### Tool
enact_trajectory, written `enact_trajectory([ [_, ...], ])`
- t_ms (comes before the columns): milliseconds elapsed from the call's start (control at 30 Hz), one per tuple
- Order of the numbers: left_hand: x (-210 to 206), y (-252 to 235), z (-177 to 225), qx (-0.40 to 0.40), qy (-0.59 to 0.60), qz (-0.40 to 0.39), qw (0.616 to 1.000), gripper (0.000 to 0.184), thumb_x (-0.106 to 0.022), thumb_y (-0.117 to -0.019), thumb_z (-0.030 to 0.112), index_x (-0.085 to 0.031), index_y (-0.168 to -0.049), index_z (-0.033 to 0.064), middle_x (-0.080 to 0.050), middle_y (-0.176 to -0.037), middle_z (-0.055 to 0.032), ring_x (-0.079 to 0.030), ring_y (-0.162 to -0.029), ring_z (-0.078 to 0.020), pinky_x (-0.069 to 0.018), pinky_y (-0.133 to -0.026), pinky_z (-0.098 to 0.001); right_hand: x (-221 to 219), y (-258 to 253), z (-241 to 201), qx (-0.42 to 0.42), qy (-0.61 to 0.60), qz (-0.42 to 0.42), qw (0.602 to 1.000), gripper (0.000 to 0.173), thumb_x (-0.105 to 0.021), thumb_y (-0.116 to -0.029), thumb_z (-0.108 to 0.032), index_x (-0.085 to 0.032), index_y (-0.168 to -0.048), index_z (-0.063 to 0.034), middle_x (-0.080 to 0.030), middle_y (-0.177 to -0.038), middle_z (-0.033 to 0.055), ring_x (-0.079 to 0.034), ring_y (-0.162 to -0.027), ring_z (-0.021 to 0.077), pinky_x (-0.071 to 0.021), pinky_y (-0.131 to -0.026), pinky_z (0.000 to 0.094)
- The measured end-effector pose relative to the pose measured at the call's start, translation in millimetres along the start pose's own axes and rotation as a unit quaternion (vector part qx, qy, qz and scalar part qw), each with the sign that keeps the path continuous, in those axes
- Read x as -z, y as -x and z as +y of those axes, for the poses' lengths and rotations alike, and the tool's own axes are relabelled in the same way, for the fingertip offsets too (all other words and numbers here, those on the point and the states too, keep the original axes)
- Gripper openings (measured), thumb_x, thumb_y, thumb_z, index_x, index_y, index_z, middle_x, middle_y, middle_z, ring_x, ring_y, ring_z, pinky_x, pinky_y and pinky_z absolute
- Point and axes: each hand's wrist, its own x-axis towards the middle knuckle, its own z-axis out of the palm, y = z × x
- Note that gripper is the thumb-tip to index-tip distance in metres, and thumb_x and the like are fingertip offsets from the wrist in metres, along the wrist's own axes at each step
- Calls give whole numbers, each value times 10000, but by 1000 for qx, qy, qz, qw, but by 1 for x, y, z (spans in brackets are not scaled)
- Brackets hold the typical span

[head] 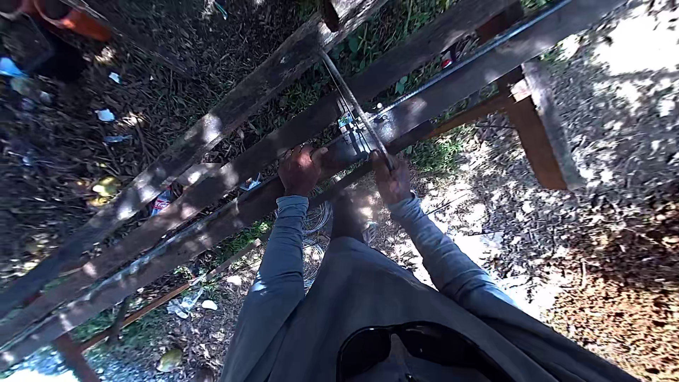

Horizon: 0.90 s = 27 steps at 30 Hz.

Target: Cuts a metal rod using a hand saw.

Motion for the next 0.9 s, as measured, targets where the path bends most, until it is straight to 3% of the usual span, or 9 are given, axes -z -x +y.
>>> enact_trajectory([
  [67,-2,-1,0,2,0,-7,1000,682,-363,-991,738,-715,-983,154,-717,-933,-68,-702,-899,-262,-552,-787,-498,15,40,26,-14,-6,-1,1000,510,-440,-1064,-519,-659,-906,-87,-501,-579,25,-502,-486,166,-464,-486,425],
  [200,-3,1,0,12,5,-16,1000,700,-349,-984,753,-702,-970,149,-715,-947,-75,-695,-902,-280,-536,-772,-515,46,102,44,-23,-20,2,1000,446,-446,-1072,-395,-711,-1004,-43,-509,-601,-52,-491,-510,46,-470,-506,299],
  [267,-3,-1,0,13,3,-12,1000,689,-357,-982,751,-701,-960,154,-716,-942,-74,-693,-902,-287,-536,-764,-518,43,85,25,-33,7,-2,999,452,-443,-1067,-396,-691,-929,-44,-482,-581,-44,-478,-494,65,-456,-495,318],
  [367,-2,-1,0,15,0,-31,999,670,-361,-987,744,-715,-1000,175,-726,-987,-47,-693,-956,-265,-540,-819,-504,2,8,0,-29,43,10,999,497,-463,-1065,-427,-624,-785,-48,-510,-589,41,-523,-522,179,-467,-524,445],
  [467,-1,0,-1,10,3,-31,999,671,-363,-995,732,-726,-1027,169,-738,-1019,-47,-702,-983,-257,-552,-834,-495,-28,-42,-13,3,-1,53,999,464,-527,-1047,-426,-622,-754,-79,-526,-594,20,-525,-538,148,-460,-548,417],
  [633,2,0,0,15,3,-32,999,689,-348,-990,745,-717,-1015,164,-734,-1008,-62,-700,-982,-266,-546,-847,-511,7,26,17,-14,19,2,1000,536,-443,-1072,-513,-649,-873,-59,-531,-610,72,-540,-527,218,-480,-520,478],
  [767,0,1,1,11,13,-19,1000,700,-352,-983,754,-703,-989,148,-731,-978,-67,-703,-935,-273,-540,-796,-515,45,106,52,-33,-25,7,999,452,-454,-1068,-416,-679,-893,-66,-494,-587,-48,-490,-508,69,-468,-505,328],
  [833,0,-1,0,12,8,-30,999,707,-342,-988,749,-710,-1017,145,-724,-996,-75,-698,-942,-280,-542,-785,-515,47,100,34,-39,1,10,999,436,-454,-1062,-384,-677,-876,-59,-485,-578,-47,-479,-497,61,-451,-497,317],
  [900,-2,-2,0,11,5,-34,999,706,-335,-990,750,-710,-1021,153,-722,-1001,-70,-697,-948,-269,-544,-779,-502,28,57,10,-48,31,1,998,448,-472,-1058,-368,-692,-884,-19,-512,-583,17,-500,-507,125,-461,-514,380],
])
